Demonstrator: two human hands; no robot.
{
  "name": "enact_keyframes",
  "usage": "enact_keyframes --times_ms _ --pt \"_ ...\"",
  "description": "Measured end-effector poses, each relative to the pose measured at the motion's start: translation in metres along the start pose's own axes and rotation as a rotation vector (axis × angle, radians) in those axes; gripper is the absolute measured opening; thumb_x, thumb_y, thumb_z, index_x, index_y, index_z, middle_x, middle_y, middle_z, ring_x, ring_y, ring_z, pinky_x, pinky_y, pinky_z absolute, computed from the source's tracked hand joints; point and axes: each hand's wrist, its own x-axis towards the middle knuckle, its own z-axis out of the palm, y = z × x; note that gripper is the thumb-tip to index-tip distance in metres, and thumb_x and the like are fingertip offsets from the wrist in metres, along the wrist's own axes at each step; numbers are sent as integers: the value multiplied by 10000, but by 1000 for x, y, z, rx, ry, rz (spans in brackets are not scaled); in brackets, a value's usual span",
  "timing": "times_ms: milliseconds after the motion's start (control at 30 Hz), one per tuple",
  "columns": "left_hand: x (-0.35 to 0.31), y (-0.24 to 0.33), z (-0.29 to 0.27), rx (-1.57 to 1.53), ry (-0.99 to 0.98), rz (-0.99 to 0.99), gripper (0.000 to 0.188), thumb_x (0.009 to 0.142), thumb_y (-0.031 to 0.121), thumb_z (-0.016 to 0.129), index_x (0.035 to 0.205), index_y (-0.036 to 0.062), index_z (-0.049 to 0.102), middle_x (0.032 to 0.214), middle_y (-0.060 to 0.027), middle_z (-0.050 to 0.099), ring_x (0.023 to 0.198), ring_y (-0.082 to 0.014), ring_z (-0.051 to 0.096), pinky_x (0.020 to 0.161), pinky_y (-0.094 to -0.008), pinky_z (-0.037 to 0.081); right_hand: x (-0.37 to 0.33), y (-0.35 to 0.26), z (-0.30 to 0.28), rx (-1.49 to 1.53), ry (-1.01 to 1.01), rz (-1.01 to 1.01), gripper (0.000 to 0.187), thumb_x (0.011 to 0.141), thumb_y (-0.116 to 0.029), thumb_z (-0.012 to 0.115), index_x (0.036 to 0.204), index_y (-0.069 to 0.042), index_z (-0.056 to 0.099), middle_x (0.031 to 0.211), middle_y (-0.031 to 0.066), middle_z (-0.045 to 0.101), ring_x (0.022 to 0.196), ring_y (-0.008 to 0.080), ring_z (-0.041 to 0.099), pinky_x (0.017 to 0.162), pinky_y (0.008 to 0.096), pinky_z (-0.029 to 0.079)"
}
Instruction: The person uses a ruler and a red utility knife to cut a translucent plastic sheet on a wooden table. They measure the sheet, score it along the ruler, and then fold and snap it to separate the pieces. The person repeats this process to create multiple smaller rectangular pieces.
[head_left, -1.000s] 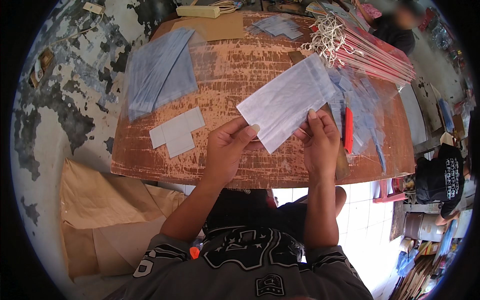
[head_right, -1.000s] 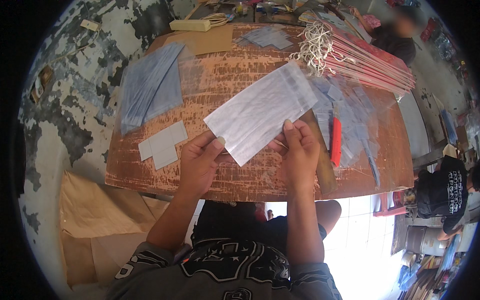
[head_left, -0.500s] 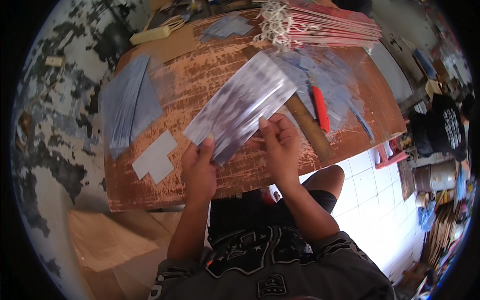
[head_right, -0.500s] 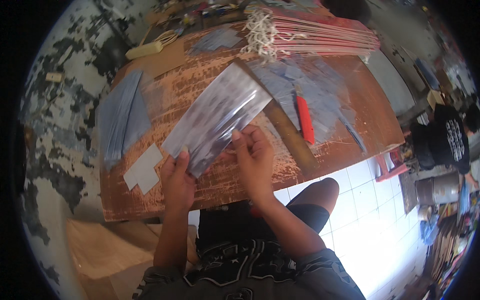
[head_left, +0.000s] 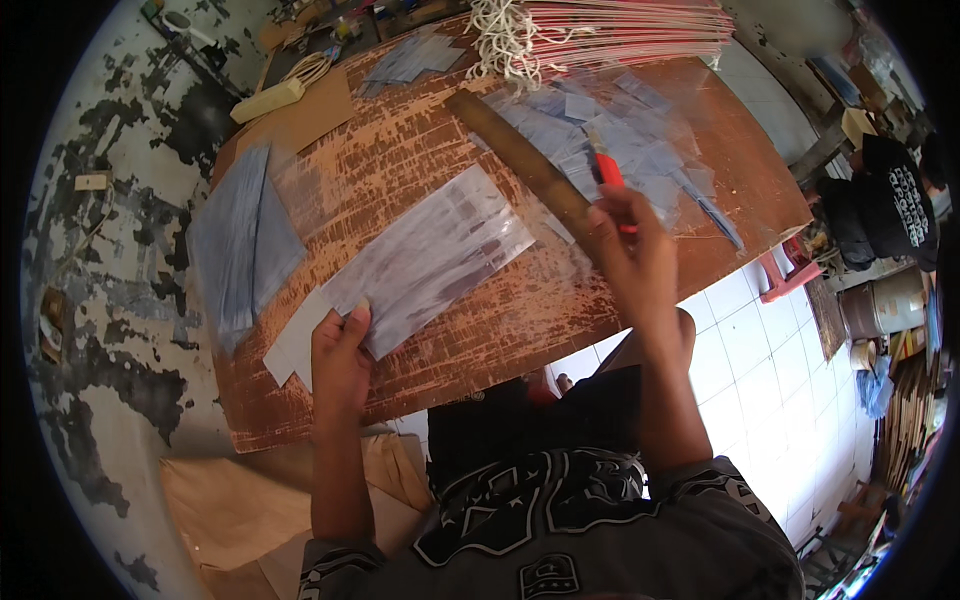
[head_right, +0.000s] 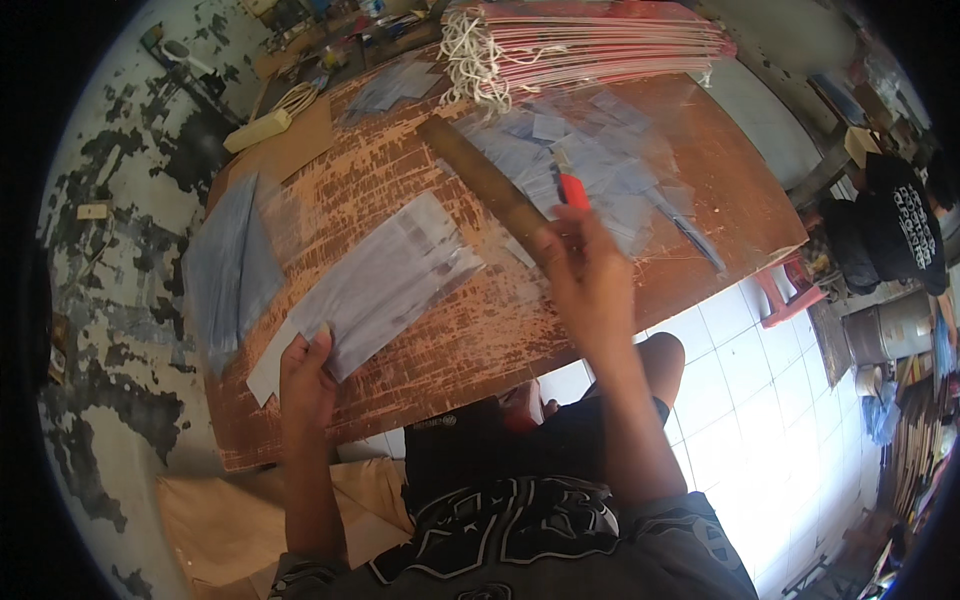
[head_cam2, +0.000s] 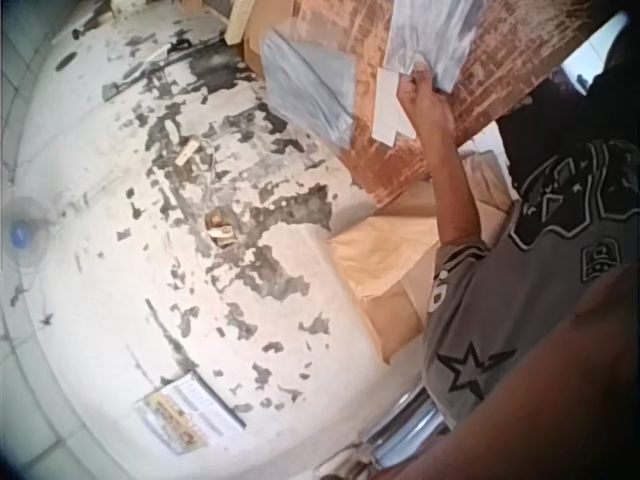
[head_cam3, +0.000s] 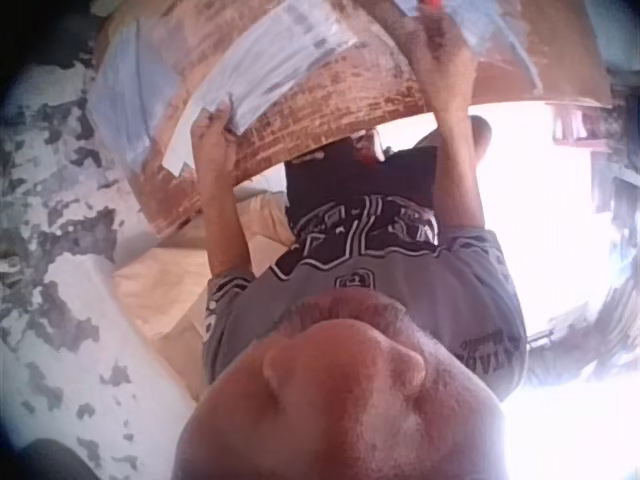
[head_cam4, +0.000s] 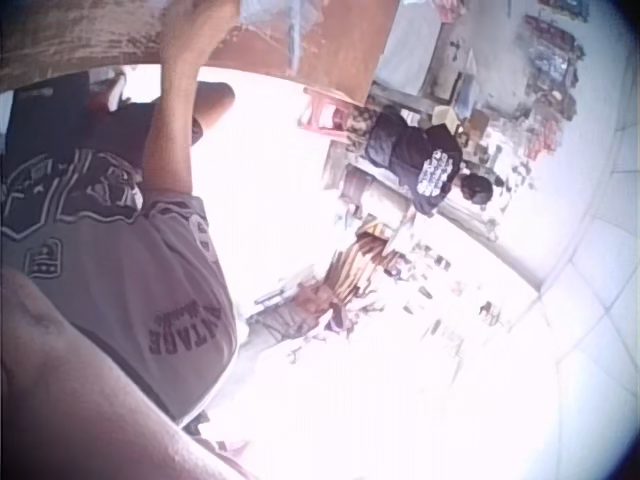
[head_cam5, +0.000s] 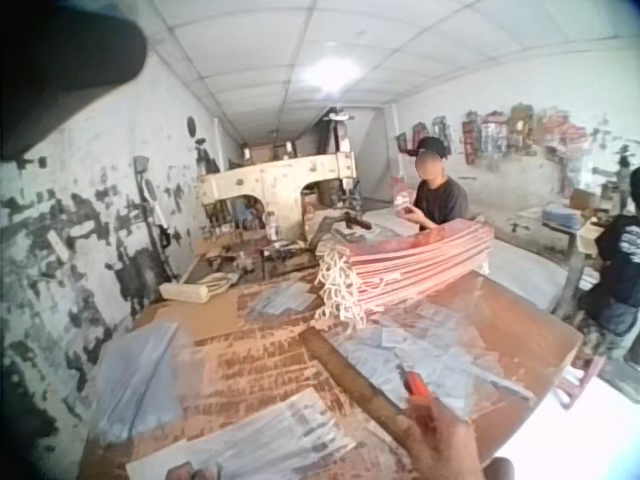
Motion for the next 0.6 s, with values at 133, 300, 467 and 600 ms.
enact_keyframes --times_ms 133,300,467,600 --pt "1 3 -13 78 -13 -55 388 1086 235 685 1351 -44 631 1256 -96 712 1032 -164 709 719 -364 636 21 25 -16 -611 136 -160 449 963 -272 800 1312 -22 670 1164 232 681 1092 413 667 918 506 545" --pt "-1 0 -13 107 -29 -109 353 1093 225 670 1340 -27 651 1194 -82 735 958 -151 717 705 -346 635 36 39 -13 -642 21 -76 469 938 -296 818 1293 -19 684 1162 247 670 1116 458 645 942 531 533" --pt "-2 -2 -16 76 -50 -89 353 1090 230 674 1332 -27 655 1197 -83 739 954 -159 725 692 -357 640 41 41 -4 -742 213 -252 451 933 -273 819 1284 -18 698 1117 218 691 1042 431 669 912 517 545" --pt "-2 -9 -20 54 -14 -66 354 1089 222 674 1336 -30 651 1207 -86 735 972 -168 727 681 -362 641 31 2 13 -339 35 -185 456 972 -268 801 1318 -2 671 1080 180 728 997 334 718 852 443 572"
